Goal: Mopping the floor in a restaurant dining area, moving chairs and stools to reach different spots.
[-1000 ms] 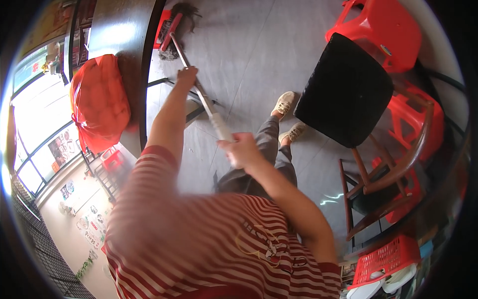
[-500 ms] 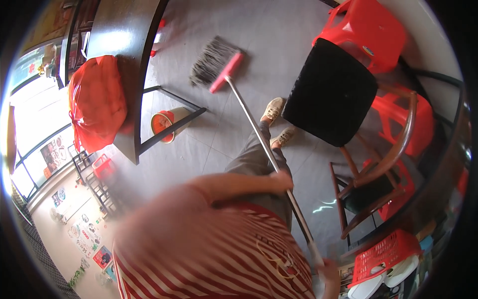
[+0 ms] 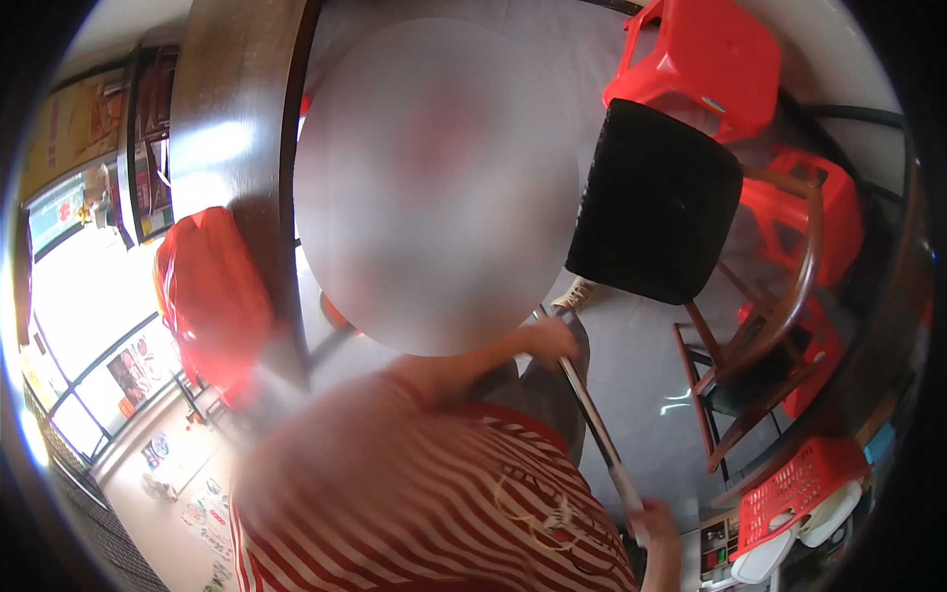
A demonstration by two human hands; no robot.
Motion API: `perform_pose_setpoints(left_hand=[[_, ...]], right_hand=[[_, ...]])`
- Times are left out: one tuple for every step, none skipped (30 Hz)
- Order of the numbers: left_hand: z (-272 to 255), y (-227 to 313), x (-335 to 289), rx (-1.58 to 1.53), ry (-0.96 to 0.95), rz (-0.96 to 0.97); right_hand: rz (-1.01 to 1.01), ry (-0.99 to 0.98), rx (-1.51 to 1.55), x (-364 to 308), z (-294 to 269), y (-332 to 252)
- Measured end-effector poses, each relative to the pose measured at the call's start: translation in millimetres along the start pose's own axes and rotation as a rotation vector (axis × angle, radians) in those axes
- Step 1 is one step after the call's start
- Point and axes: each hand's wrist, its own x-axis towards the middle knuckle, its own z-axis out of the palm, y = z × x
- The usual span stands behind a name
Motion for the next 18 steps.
perform_pose_setpoints(left_hand=[[-3,-43,-20,0.038,0.061,-0.024],[11,-92,-39,0.056,0.306,-0.105],[-1,-142,-60,0.16,0.259,-0.103],[-38,-172,-91,0.043,0.212,-0.245],[-49,-219,-127,0.193,0.232,-0.4],[-59,-263,-164,0.287,0.353,-0.566],[-82,-292,-199,0.387,0.442,-0.676],[-88,-323,-245,0.398,0.645,-0.933],[-133,-323,-231,0.409,0.427,-1.182],[-159,-319,-238,0.568,0.44,-1.226],[-171,-321,-257,0.515,0.449,-1.269],[-171,-323,-270,0.555,0.545,-1.182],[-168,-322,-265,0.466,0.574,-1.171],[-164,-322,-252,0.382,0.608,-1.16],[-142,-322,-239,0.456,0.709,-1.065],[-125,-308,-211,0.442,0.755,-0.933],[-97,-300,-189,0.362,0.828,-0.776],[-84,-266,-153,0.285,0.661,-0.743]], right_hand=[[-0.208,-0.015,0.119,-4,28,-36],[-0.212,-0.204,0.019,16,50,-72],[-0.27,-0.223,0.004,24,85,-108],[-0.29,-0.268,0.019,42,118,-144],[-0.368,-0.288,-0.06,50,159,-188],[-0.475,-0.379,-0.051,52,197,-231],[-0.532,-0.428,-0.153,52,233,-271],[-0.57,-0.561,-0.009,35,275,-307],[-0.59,-0.57,0.06,45,303,-330],[-0.65,-0.506,-0.005,33,323,-352],[-0.712,-0.467,-0.093,18,336,-365],[-0.711,-0.472,-0.09,19,333,-364],[-0.748,-0.483,-0.083,24,322,-360],[-0.792,-0.493,-0.076,28,308,-358],[-0.845,-0.43,-0.149,32,285,-350],[-0.886,-0.347,-0.213,39,251,-333],[-0.775,-0.366,-0.201,40,217,-312],[-0.751,-0.288,-0.228,39,183,-287]])
